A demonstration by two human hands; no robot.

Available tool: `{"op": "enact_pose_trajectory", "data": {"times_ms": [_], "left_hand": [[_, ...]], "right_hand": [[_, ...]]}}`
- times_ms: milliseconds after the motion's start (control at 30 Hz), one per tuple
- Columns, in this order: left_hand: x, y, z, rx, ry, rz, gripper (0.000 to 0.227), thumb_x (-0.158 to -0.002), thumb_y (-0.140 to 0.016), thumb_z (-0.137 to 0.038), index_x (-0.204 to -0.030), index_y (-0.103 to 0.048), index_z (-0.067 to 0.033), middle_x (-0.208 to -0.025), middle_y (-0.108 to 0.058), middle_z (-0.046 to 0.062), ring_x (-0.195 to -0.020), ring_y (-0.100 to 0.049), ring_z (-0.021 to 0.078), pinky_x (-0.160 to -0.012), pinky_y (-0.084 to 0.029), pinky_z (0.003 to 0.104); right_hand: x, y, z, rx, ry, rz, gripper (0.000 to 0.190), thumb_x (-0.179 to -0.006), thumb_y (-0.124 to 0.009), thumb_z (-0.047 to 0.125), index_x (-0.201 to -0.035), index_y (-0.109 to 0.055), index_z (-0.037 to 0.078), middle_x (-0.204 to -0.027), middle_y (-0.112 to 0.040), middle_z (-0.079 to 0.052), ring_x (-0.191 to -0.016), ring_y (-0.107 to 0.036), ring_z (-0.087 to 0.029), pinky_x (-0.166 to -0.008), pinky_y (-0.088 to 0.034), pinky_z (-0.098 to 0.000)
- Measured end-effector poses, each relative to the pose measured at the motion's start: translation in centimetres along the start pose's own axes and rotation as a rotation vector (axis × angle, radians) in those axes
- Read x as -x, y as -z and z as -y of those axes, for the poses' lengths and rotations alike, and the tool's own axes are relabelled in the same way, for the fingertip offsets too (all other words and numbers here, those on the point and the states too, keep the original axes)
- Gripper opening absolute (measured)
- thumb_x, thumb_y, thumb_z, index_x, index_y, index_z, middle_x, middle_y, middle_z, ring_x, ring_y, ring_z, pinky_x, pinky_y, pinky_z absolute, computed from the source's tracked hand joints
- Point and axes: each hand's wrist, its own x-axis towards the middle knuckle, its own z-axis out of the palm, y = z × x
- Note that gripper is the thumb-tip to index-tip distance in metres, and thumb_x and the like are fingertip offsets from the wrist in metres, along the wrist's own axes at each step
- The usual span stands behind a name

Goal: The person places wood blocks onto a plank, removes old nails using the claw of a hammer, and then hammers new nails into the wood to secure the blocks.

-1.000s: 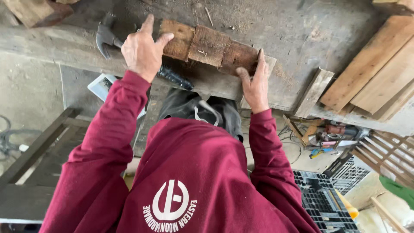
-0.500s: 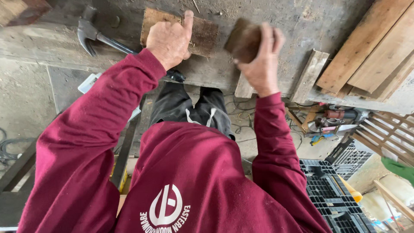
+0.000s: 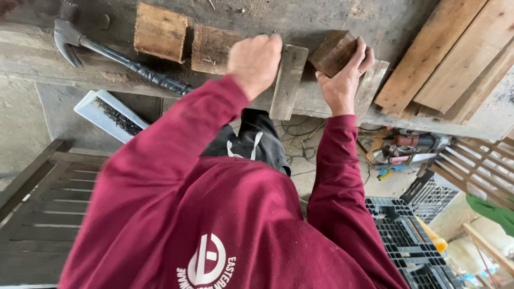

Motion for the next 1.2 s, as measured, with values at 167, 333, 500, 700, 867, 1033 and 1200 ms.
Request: {"op": "enact_pose_trajectory", "data": {"times_ms": [167, 333, 500, 700, 867, 1033, 1200], "left_hand": [[-5.0, -8.5, -1.1, 0.084, 0.433, 0.037, 0.016, -0.098, -0.056, -0.011, -0.106, -0.06, 0.0018, -0.083, -0.074, 0.018, -0.07, -0.076, 0.0261, -0.059, -0.063, 0.036], [-3.3, -11.7, 0.1, 0.304, 0.585, -0.205, 0.024, -0.102, -0.061, -0.023, -0.101, -0.06, 0.0013, -0.085, -0.073, 0.024, -0.082, -0.073, 0.0401, -0.069, -0.059, 0.048], [-2.1, -11.4, 1.2, 0.342, 0.401, -0.239, 0.022, -0.105, -0.062, -0.02, -0.099, -0.058, 0.0006, -0.083, -0.071, 0.021, -0.076, -0.072, 0.0358, -0.065, -0.057, 0.045], [8.2, -3.9, -3.0, 1.417, 0.244, -0.115, 0.01, -0.107, -0.062, -0.007, -0.104, -0.052, -0.0047, -0.091, -0.071, 0.011, -0.074, -0.059, 0.0109, -0.064, -0.048, 0.026], [12.8, 0.0, -4.6, 2.0, 0.612, 0.069, 0.022, -0.099, -0.058, -0.012, -0.12, -0.065, -0.0146, -0.074, -0.065, 0.003, -0.049, -0.044, 0.0048, -0.045, -0.034, 0.02], [13.5, 1.2, -0.4, 2.158, 0.608, -0.026, 0.029, -0.108, -0.059, -0.028, -0.092, -0.062, -0.0047, -0.066, -0.057, 0.001, -0.048, -0.049, 0.0103, -0.039, -0.033, 0.023], [13.3, 5.6, 6.6, 1.752, 0.657, -0.329, 0.019, -0.103, -0.065, -0.025, -0.095, -0.062, -0.0077, -0.071, -0.058, 0.0, -0.051, -0.049, 0.0103, -0.039, -0.034, 0.025]], "right_hand": [[0.3, 0.3, -0.7, -0.028, 0.033, -0.009, 0.123, -0.07, -0.097, -0.002, -0.163, -0.018, 0.013, -0.159, -0.013, -0.024, -0.147, -0.034, -0.045, -0.125, -0.038, -0.0465], [0.3, 0.9, -1.2, -0.056, 0.094, -0.015, 0.124, -0.067, -0.099, -0.001, -0.161, -0.02, 0.01, -0.156, -0.017, -0.024, -0.146, -0.034, -0.045, -0.125, -0.036, -0.0458], [0.0, 2.8, -1.7, -0.072, 0.204, 0.101, 0.116, -0.066, -0.094, -0.003, -0.16, -0.026, 0.009, -0.155, -0.021, -0.023, -0.145, -0.037, -0.046, -0.123, -0.04, -0.0438], [2.6, 4.5, -1.6, 0.012, 0.366, 0.306, 0.104, -0.074, -0.085, -0.004, -0.161, -0.031, 0.01, -0.157, -0.023, -0.027, -0.144, -0.038, -0.049, -0.122, -0.043, -0.046], [3.1, 3.8, 0.1, 0.078, 0.333, 0.336, 0.108, -0.061, -0.089, 0.002, -0.154, -0.034, 0.007, -0.152, -0.026, -0.028, -0.14, -0.037, -0.05, -0.117, -0.043, -0.0482], [3.1, 4.1, 1.0, 0.081, 0.345, 0.324, 0.106, -0.064, -0.089, 0.001, -0.155, -0.034, 0.007, -0.153, -0.026, -0.027, -0.141, -0.038, -0.049, -0.118, -0.043, -0.0486], [4.0, 4.6, 5.6, 0.095, 0.331, 0.267, 0.101, -0.07, -0.085, -0.001, -0.157, -0.034, 0.007, -0.15, -0.029, -0.025, -0.14, -0.042, -0.046, -0.118, -0.044, -0.0488]]}}
